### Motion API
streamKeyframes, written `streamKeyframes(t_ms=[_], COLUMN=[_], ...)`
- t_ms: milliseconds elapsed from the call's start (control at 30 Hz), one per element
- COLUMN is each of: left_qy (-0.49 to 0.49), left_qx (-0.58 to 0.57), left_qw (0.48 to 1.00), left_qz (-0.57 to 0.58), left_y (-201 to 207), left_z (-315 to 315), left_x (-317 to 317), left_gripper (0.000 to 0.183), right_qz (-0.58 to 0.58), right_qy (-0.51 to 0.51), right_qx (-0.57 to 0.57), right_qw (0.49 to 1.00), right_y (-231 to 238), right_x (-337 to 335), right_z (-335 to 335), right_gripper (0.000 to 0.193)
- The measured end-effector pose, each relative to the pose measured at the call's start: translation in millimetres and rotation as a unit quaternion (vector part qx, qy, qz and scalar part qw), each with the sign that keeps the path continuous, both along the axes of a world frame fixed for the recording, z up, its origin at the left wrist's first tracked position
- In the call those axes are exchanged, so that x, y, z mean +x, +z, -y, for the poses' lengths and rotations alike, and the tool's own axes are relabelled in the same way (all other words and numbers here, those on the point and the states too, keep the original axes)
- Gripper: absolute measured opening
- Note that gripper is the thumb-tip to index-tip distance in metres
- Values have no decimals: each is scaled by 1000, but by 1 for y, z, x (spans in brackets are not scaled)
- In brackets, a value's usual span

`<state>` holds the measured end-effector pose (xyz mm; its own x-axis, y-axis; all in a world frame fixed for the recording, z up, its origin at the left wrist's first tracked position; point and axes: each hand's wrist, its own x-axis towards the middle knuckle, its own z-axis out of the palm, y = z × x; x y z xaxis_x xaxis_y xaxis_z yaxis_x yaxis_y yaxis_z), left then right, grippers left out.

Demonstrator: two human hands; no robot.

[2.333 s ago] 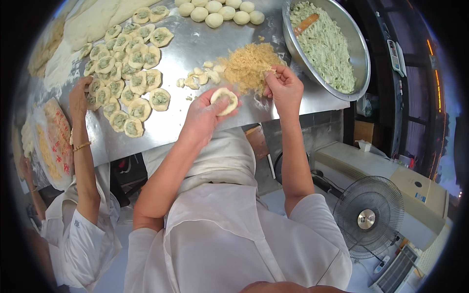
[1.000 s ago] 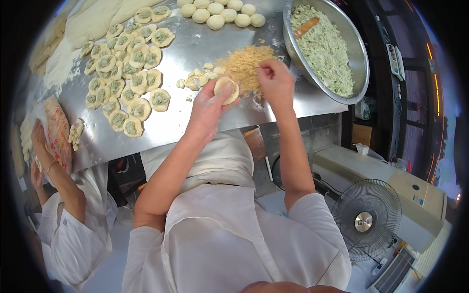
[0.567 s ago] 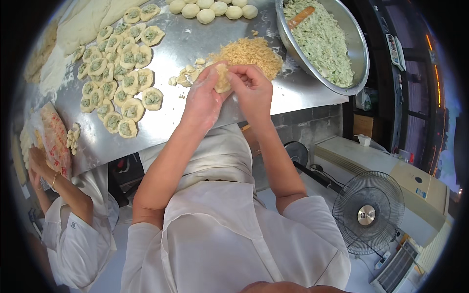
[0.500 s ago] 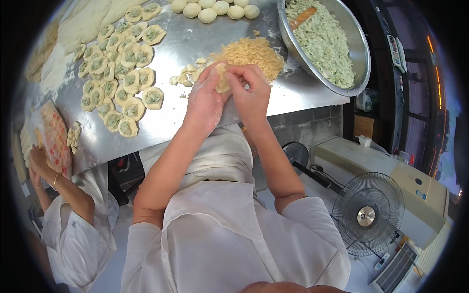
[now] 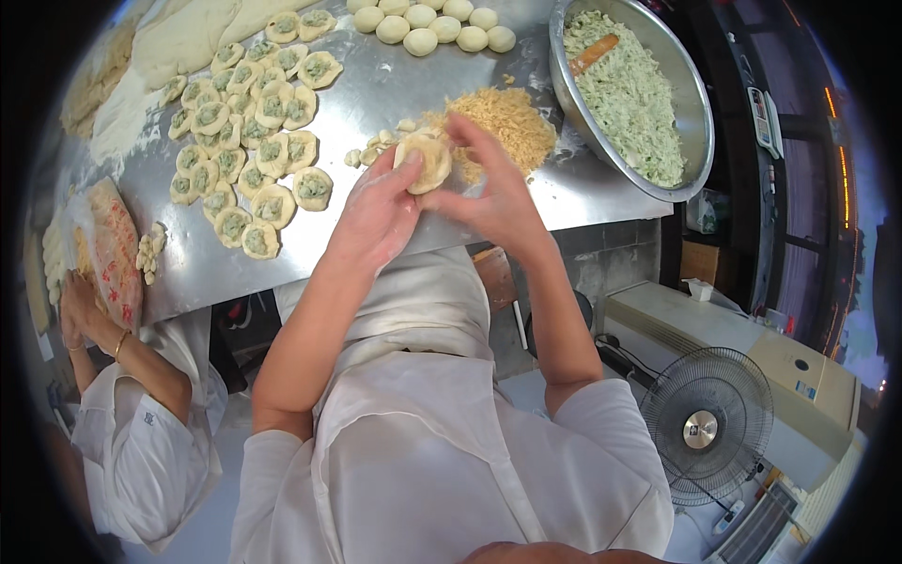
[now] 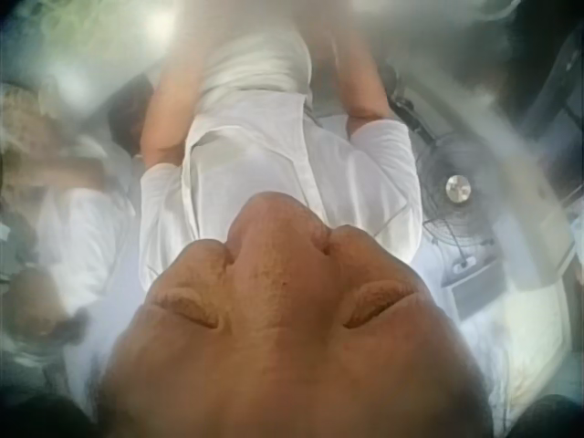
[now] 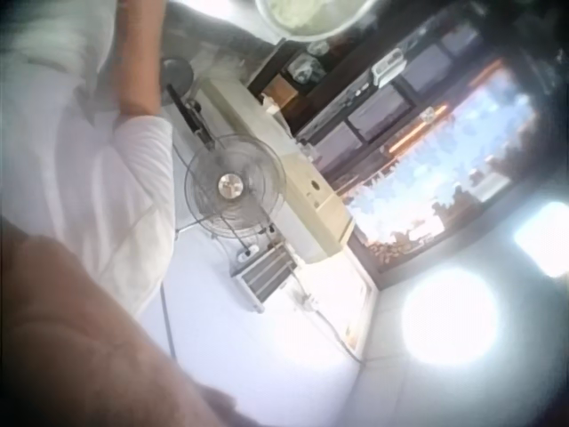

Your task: The person repeatedly takes small dough balls, flattens them, fills them with a green vegetable mixture, and seals them into dumplings. The finished dumplings are placed on the metal work surface next to a growing pile of completed units.

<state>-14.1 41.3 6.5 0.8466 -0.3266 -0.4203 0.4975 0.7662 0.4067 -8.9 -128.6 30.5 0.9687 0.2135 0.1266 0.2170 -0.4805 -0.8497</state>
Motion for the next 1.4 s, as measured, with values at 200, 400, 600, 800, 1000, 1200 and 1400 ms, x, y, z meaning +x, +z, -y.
streamKeyframes(t_ms=[200,400,600,800,1000,1200,1400], left_qy=[-57,-104,-192,-122,-159,-183,-180], left_qx=[132,295,32,51,184,302,-61], left_qw=[989,948,981,990,969,934,979], left_qz=[20,68,-14,-58,37,58,-72], left_y=[10,13,25,5,-1,4,41], left_z=[-9,-3,-21,-15,-2,5,-35], left_x=[-4,11,23,23,14,23,13], left_gripper=[33,26,27,32,44,34,30], right_qz=[-71,44,-45,-3,-14,54,-9], right_qy=[67,95,50,48,31,74,108], right_qx=[6,-65,127,34,-44,-92,87], right_qw=[995,992,990,998,998,991,990], right_y=[-10,-18,-27,-21,-34,-36,-17], right_x=[5,18,7,13,4,21,9], right_z=[-25,-26,-14,-18,-12,-4,-15], right_gripper=[69,52,56,72,65,57,61])
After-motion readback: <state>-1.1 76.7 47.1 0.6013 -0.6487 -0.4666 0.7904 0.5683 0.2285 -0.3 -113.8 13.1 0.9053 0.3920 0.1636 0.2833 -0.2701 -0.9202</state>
